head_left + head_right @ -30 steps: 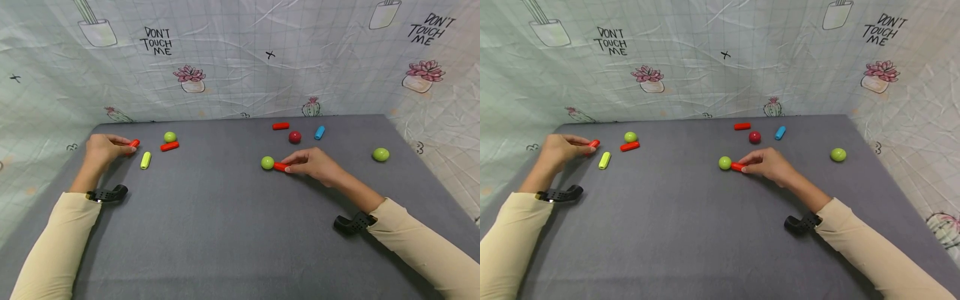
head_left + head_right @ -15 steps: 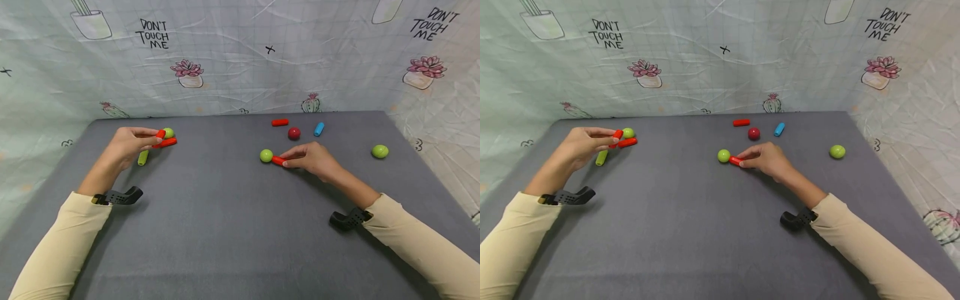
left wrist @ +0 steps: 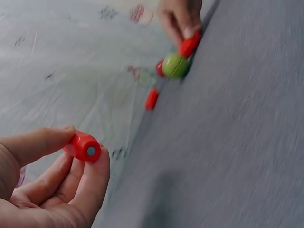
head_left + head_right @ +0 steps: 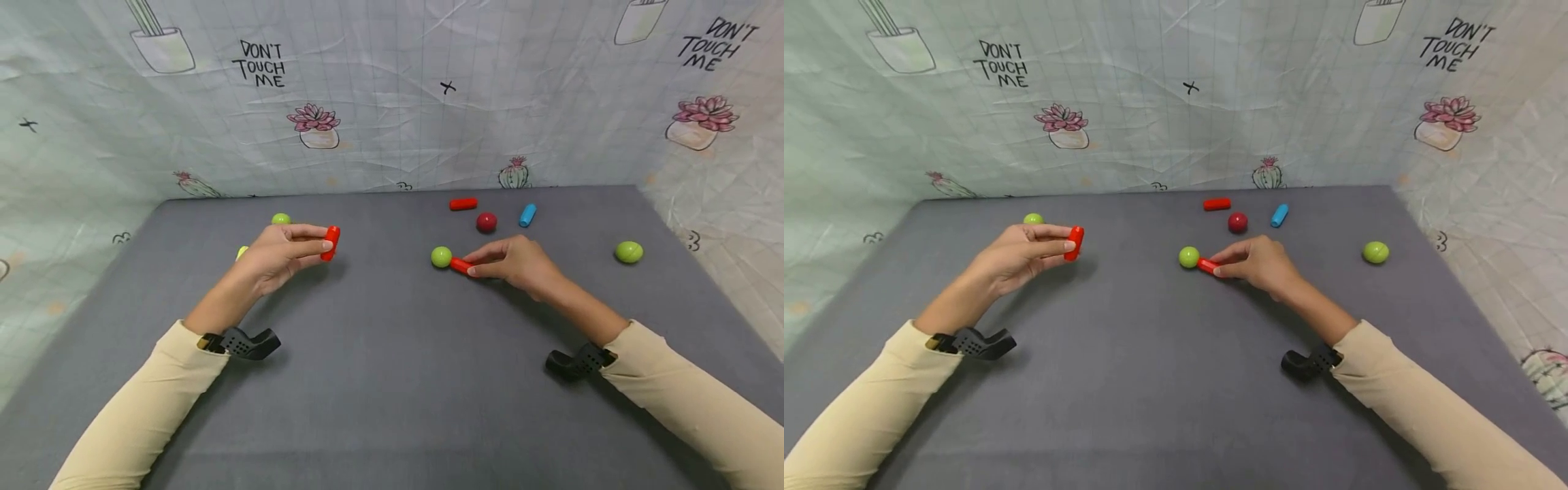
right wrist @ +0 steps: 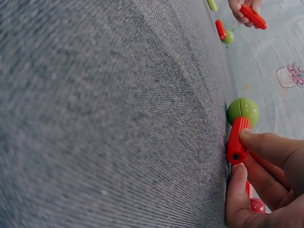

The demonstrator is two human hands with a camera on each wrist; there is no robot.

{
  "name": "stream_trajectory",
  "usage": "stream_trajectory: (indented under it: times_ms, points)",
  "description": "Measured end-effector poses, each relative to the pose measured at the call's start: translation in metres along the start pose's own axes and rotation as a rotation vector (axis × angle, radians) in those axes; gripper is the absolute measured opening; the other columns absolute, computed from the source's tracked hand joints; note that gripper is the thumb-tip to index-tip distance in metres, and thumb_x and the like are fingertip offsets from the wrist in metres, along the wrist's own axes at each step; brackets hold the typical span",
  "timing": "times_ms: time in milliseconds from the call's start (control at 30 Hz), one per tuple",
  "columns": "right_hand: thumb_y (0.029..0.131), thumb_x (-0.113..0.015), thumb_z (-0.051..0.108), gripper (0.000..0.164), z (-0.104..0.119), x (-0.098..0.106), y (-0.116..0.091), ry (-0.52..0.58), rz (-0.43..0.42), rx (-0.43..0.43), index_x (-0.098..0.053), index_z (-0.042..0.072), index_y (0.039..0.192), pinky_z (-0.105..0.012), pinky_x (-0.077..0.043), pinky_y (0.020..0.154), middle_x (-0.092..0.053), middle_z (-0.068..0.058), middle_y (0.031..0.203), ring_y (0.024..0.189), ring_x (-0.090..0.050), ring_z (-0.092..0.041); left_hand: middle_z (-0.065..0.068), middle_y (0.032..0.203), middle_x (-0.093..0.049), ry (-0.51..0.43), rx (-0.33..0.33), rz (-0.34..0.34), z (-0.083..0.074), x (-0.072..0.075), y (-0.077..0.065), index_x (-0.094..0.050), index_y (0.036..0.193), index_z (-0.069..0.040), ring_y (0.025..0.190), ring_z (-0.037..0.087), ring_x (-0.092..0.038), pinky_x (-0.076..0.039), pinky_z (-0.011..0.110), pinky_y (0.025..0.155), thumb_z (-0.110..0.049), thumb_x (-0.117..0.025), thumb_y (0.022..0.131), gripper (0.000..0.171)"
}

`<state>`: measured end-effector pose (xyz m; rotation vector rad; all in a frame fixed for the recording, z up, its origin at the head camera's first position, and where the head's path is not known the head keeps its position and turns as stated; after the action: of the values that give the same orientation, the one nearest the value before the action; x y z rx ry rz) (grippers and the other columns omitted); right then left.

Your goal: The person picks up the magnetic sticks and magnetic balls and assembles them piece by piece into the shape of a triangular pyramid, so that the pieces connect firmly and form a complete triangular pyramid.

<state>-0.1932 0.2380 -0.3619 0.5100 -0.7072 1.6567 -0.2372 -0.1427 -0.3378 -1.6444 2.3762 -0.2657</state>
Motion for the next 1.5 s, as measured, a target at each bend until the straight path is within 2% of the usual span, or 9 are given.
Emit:
stream_trajectory:
  times_ms: [167, 500, 733, 933, 1100, 1333, 1500]
  points:
    - [0.087, -0.082, 0.031, 0.028, -0.002, -0.001, -0.001, -0.005, -0.006, -0.006, -0.08, 0.021, 0.113, -0.029, -0.042, 0.066, -0.077, 0.001, 0.106, 0.084, -0.051, -0.02, 0.014, 0.134, -0.057, 0.028, 0.005, 0.07, 0.005, -0.021, 0.004, -0.052, 0.138, 0.012, 0.105, 0.015, -0.069, -0.056, 0.03, 0.094, 0.0, -0.067, 0.097, 0.045]
    - [0.088, -0.082, 0.031, 0.027, 0.0, -0.002, -0.001, 0.0, -0.013, -0.002, -0.081, 0.021, 0.113, -0.028, -0.043, 0.064, -0.078, 0.002, 0.103, 0.08, -0.053, -0.02, 0.017, 0.136, -0.059, 0.077, 0.028, 0.085, 0.009, -0.048, 0.018, -0.059, 0.132, 0.01, 0.102, 0.016, -0.069, -0.056, 0.033, 0.093, 0.001, -0.072, 0.093, 0.042]
    - [0.088, -0.082, 0.031, 0.026, -0.001, -0.002, -0.002, 0.003, -0.01, -0.008, -0.081, 0.022, 0.112, -0.027, -0.042, 0.061, -0.077, 0.002, 0.103, 0.075, -0.052, -0.019, 0.012, 0.112, -0.069, 0.121, 0.014, 0.125, 0.014, -0.069, 0.025, -0.066, 0.125, 0.007, 0.094, 0.018, -0.069, -0.057, 0.033, 0.091, 0.003, -0.077, 0.087, 0.04]
    - [0.088, -0.082, 0.031, 0.025, 0.0, 0.0, -0.002, 0.006, -0.011, -0.002, -0.081, 0.022, 0.112, -0.03, -0.045, 0.068, -0.077, 0.001, 0.105, 0.084, -0.054, -0.02, 0.009, 0.102, -0.069, 0.176, -0.01, 0.175, 0.017, -0.086, 0.031, -0.068, 0.119, 0.005, 0.093, 0.02, -0.066, -0.056, 0.029, 0.085, 0.004, -0.079, 0.084, 0.037]
    - [0.088, -0.082, 0.031, 0.025, 0.001, -0.001, -0.001, 0.018, 0.009, 0.002, -0.081, 0.023, 0.111, -0.032, -0.047, 0.074, -0.078, 0.002, 0.104, 0.095, -0.056, -0.02, 0.007, 0.096, -0.069, 0.263, -0.036, 0.17, 0.02, -0.094, 0.037, -0.07, 0.114, 0.004, 0.087, 0.019, -0.065, -0.056, 0.027, 0.078, 0.005, -0.082, 0.08, 0.037]
    - [0.088, -0.082, 0.029, 0.024, 0.0, -0.002, 0.0, 0.022, 0.005, 0.002, -0.081, 0.022, 0.111, -0.03, -0.045, 0.069, -0.078, 0.002, 0.1, 0.087, -0.054, -0.02, 0.008, 0.087, -0.073, 0.46, -0.128, 0.124, 0.02, -0.106, 0.042, -0.076, 0.104, -0.001, 0.074, 0.015, -0.065, -0.055, 0.027, 0.067, 0.0, -0.088, 0.076, 0.03]
    - [0.087, -0.083, 0.029, 0.025, 0.001, 0.0, 0.0, 0.029, 0.001, 0.002, -0.081, 0.021, 0.111, -0.03, -0.047, 0.069, -0.078, 0.001, 0.1, 0.087, -0.056, -0.019, 0.009, 0.086, -0.074, 0.51, -0.165, 0.123, 0.021, -0.116, 0.046, -0.077, 0.101, -0.001, 0.072, 0.015, -0.066, -0.055, 0.027, 0.065, -0.001, -0.089, 0.076, 0.028]
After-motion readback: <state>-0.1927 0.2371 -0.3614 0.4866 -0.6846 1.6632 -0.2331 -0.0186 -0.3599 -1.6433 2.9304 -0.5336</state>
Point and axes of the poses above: each hand's wrist, its own y-axis towards the middle knuckle, its own x-axis out of the back of the hand, z = x × y, the point moved 3 cm from there along y, towards the middle knuckle
